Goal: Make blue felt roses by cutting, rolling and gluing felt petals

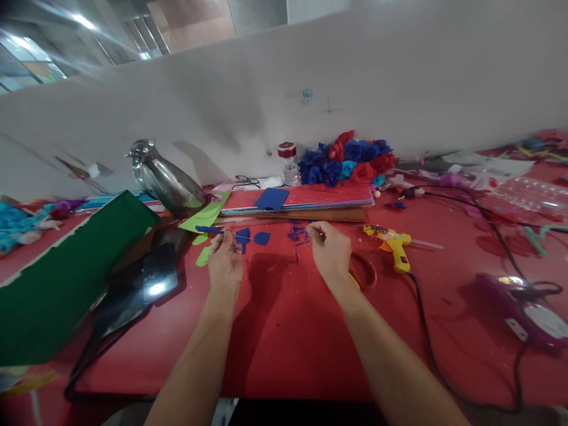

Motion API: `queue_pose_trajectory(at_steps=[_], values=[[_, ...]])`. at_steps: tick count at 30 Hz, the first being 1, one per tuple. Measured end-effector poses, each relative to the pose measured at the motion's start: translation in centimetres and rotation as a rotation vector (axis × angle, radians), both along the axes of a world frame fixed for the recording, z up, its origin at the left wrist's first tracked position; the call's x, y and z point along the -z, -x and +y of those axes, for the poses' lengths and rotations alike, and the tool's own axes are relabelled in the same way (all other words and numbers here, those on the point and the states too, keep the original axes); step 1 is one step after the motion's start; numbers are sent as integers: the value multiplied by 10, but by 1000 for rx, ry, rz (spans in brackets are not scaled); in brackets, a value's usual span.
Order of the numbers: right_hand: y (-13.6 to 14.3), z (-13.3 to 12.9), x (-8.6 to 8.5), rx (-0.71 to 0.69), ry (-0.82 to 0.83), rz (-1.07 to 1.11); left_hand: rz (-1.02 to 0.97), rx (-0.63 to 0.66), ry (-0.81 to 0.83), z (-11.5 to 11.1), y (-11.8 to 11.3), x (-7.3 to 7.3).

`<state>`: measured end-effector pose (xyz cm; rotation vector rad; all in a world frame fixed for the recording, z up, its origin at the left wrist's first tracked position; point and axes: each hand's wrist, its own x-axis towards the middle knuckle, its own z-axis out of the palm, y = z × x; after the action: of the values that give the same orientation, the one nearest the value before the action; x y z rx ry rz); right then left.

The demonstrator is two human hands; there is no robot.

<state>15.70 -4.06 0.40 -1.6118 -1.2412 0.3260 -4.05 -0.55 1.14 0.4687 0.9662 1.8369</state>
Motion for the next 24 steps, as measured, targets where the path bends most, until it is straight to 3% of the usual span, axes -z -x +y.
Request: queue_pose_trajectory(at_steps=[4,10,13,18,24], values=[[6,-4,-1,-60,0,-45,234,-159,-81,-1,0,-2],[17,-9,-1,-100,-88,-320,590,-54,-95,-4,-8,9],[20,-8,0,-77,-76,-327,630,-26,-125,-2,-10,14],[25,-12,-1,-272,-93,-216,592,46,-138,-1,-11,18],[32,-19,0,-368,-174,-375,605,75,-159,-3,-13,19]])
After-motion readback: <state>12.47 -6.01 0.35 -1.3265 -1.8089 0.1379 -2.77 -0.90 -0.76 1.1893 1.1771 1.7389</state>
